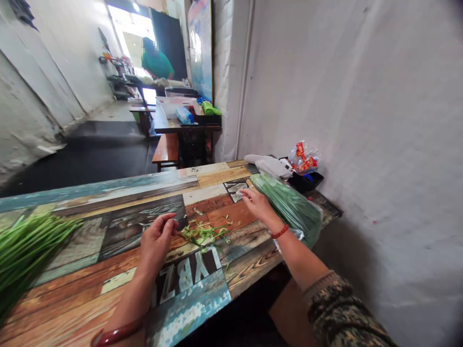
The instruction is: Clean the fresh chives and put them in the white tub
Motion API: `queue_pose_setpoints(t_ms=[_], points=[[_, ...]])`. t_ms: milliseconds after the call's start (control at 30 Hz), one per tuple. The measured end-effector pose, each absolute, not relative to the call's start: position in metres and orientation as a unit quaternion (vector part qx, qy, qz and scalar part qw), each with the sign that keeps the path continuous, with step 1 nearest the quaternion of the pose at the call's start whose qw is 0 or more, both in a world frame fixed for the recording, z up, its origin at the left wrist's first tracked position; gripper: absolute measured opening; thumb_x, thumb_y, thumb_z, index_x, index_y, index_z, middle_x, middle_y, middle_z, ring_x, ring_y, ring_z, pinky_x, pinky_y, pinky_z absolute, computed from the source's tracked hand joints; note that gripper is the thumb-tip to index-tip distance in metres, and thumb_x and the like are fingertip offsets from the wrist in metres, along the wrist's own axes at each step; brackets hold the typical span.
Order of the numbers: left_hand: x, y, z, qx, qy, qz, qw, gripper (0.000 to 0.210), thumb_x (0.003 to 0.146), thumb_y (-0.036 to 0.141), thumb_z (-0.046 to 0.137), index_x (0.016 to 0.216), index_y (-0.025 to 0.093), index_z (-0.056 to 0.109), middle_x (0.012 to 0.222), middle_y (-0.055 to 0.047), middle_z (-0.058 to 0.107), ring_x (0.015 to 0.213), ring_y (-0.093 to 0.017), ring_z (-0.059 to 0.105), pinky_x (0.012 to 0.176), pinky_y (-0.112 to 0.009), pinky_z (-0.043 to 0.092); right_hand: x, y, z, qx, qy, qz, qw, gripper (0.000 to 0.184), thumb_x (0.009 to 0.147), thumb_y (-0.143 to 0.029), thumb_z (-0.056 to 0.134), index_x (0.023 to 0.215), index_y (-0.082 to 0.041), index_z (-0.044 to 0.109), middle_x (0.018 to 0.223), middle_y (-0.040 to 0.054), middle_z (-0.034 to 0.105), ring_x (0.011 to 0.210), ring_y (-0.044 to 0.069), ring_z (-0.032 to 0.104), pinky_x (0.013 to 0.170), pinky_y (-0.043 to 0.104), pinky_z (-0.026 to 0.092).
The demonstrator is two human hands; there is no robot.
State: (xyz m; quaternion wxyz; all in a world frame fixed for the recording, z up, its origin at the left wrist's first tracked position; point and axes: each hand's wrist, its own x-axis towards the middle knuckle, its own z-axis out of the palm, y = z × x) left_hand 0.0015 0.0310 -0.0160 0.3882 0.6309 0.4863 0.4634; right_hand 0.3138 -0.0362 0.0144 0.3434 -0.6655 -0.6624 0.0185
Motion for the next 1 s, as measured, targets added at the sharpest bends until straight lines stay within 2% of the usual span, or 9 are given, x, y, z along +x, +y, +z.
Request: queue_pose_setpoints(t_ms=[133, 267, 400, 533, 633, 733, 833, 933, 1000], points=[[0.004, 0.031, -0.015, 0.632, 0.479, 0.45, 0.41, 0.044, 0.075, 0.052, 0.055, 0.101, 0.017, 0.063, 0.071, 0.0, 0.063, 0.057, -0.015, 0.059, 0.056, -0.026, 0.046, 0.356, -0.081, 0.005, -0.777, -0.609, -0.034, 0.157, 0.028, 0.096, -0.019, 0.043, 0.118, -0.017, 0.061, 0.109, 0.0108, 0.067, 0.104, 0.019, 0.061, 0.092, 0.03, 0.044], [0.004, 0.032, -0.017, 0.635, 0.474, 0.452, 0.41, 0.044, 0.074, 0.053, 0.056, 0.099, 0.017, 0.063, 0.07, 0.0, 0.063, 0.057, -0.015, 0.059, 0.055, -0.026, 0.046, 0.358, -0.099, -0.01, -0.805, -0.581, -0.026, 0.118, 0.027, 0.093, -0.028, 0.053, 0.115, -0.015, 0.06, 0.101, 0.0122, 0.066, 0.093, 0.021, 0.064, 0.083, 0.029, 0.046], [0.002, 0.032, -0.019, 0.636, 0.476, 0.45, 0.408, 0.042, 0.076, 0.051, 0.055, 0.099, 0.017, 0.063, 0.071, 0.0, 0.063, 0.056, -0.015, 0.06, 0.055, -0.026, 0.046, 0.346, -0.094, -0.022, -0.807, -0.564, 0.023, 0.173, 0.041, 0.083, -0.037, 0.065, 0.118, -0.016, 0.059, 0.105, 0.011, 0.064, 0.096, 0.022, 0.063, 0.086, 0.031, 0.046], [0.001, 0.032, -0.018, 0.644, 0.474, 0.449, 0.398, 0.043, 0.077, 0.051, 0.054, 0.1, 0.015, 0.062, 0.069, 0.0, 0.062, 0.056, -0.015, 0.058, 0.056, -0.026, 0.046, 0.344, -0.088, -0.029, -0.778, -0.557, 0.059, 0.283, 0.032, 0.076, -0.022, 0.065, 0.108, -0.017, 0.062, 0.106, 0.0081, 0.063, 0.102, 0.021, 0.059, 0.094, 0.033, 0.044], [0.001, 0.032, -0.018, 0.645, 0.475, 0.448, 0.397, 0.044, 0.077, 0.051, 0.054, 0.1, 0.015, 0.062, 0.07, 0.0, 0.062, 0.056, -0.014, 0.057, 0.056, -0.026, 0.046, 0.349, -0.087, -0.032, -0.763, -0.536, 0.095, 0.349, 0.03, 0.076, -0.016, 0.06, 0.107, -0.018, 0.06, 0.105, 0.0063, 0.065, 0.101, 0.02, 0.061, 0.093, 0.034, 0.045], [0.001, 0.033, -0.02, 0.646, 0.478, 0.444, 0.397, 0.044, 0.077, 0.051, 0.054, 0.101, 0.015, 0.062, 0.07, -0.001, 0.062, 0.057, -0.014, 0.057, 0.056, -0.026, 0.045, 0.352, -0.086, -0.034, -0.743, -0.499, 0.163, 0.416, 0.026, 0.079, -0.018, 0.057, 0.105, -0.02, 0.06, 0.092, 0.0027, 0.067, 0.09, 0.019, 0.064, 0.084, 0.033, 0.05], [0.001, 0.033, -0.019, 0.649, 0.48, 0.44, 0.394, 0.043, 0.078, 0.051, 0.053, 0.1, 0.016, 0.062, 0.07, 0.0, 0.061, 0.056, -0.014, 0.056, 0.054, -0.025, 0.044, 0.353, -0.084, -0.037, -0.734, -0.473, 0.207, 0.441, 0.031, 0.084, -0.028, 0.056, 0.114, -0.018, 0.057, 0.082, 0.0022, 0.068, 0.073, 0.017, 0.065, 0.066, 0.029, 0.053], [0.0, 0.033, -0.018, 0.649, 0.485, 0.438, 0.389, 0.042, 0.077, 0.052, 0.054, 0.099, 0.017, 0.063, 0.069, 0.0, 0.062, 0.056, -0.015, 0.056, 0.054, -0.026, 0.044, 0.352, -0.082, -0.035, -0.714, -0.439, 0.283, 0.467, 0.047, 0.089, -0.041, 0.053, 0.126, -0.014, 0.051, 0.082, 0.0056, 0.069, 0.056, 0.015, 0.061, 0.049, 0.026, 0.049], [-0.001, 0.034, -0.018, 0.651, 0.488, 0.437, 0.384, 0.042, 0.076, 0.053, 0.055, 0.098, 0.018, 0.063, 0.069, 0.0, 0.062, 0.057, -0.016, 0.057, 0.054, -0.026, 0.044, 0.352, -0.082, -0.029, -0.691, -0.427, 0.326, 0.483, 0.053, 0.085, -0.04, 0.06, 0.13, -0.013, 0.05, 0.09, 0.008, 0.071, 0.057, 0.014, 0.062, 0.051, 0.026, 0.05]])
